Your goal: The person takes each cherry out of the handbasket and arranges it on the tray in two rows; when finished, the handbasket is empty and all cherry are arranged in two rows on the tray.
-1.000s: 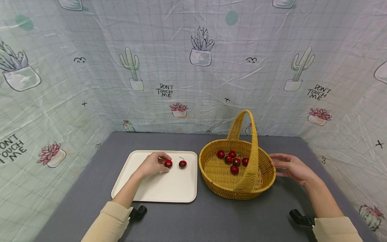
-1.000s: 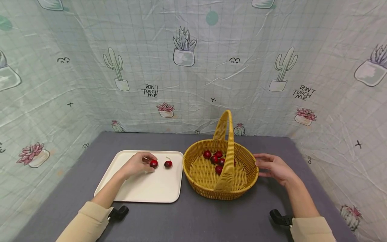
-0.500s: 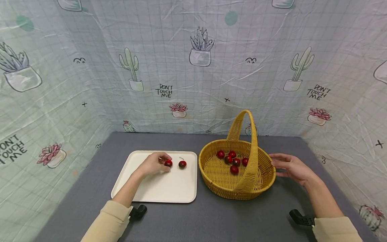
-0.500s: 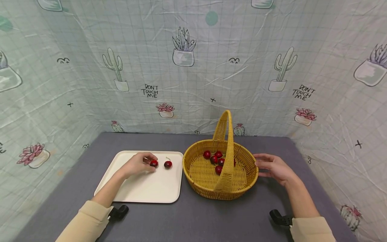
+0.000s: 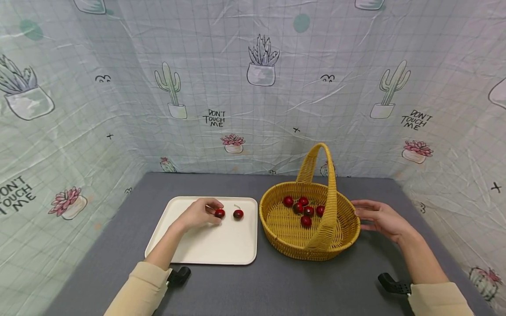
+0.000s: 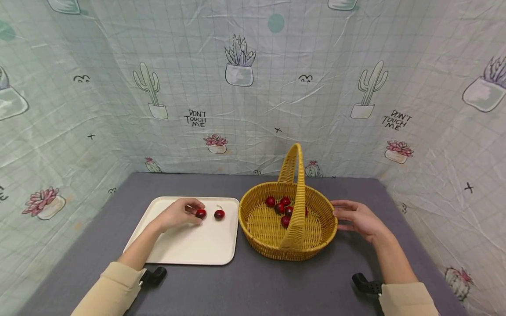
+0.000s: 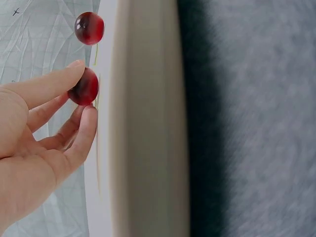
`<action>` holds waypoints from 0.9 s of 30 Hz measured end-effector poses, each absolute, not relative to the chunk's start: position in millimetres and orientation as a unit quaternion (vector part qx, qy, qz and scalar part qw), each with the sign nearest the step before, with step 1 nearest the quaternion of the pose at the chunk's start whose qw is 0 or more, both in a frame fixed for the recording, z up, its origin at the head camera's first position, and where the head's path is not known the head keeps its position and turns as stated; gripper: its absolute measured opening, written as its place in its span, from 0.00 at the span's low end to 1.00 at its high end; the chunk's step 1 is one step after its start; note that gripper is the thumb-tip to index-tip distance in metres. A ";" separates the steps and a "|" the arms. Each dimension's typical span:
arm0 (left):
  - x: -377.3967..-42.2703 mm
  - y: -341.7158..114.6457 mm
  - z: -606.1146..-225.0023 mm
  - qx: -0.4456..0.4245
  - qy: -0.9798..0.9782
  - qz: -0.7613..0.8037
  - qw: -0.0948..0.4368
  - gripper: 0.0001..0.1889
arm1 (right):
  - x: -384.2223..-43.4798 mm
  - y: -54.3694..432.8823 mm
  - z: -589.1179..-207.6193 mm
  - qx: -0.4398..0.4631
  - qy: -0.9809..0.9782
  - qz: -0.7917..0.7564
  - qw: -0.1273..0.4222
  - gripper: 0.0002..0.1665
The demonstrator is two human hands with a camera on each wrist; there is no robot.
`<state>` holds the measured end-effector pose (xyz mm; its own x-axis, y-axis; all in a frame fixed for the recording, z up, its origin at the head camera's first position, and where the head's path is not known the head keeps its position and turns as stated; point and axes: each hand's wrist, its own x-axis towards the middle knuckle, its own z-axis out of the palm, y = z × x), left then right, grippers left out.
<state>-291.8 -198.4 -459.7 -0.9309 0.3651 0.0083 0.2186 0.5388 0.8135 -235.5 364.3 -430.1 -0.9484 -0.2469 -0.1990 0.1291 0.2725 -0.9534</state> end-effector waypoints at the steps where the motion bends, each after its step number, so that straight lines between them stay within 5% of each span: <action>1: -291.7 -199.2 -458.9 0.166 0.873 0.451 0.084 0.22 | -235.4 364.3 -429.9 -0.038 0.782 -0.602 0.156 0.39; 27: -287.4 -167.7 -426.4 0.217 0.861 0.457 0.055 0.15 | -235.5 366.2 -429.2 -0.048 0.772 -0.614 0.161 0.37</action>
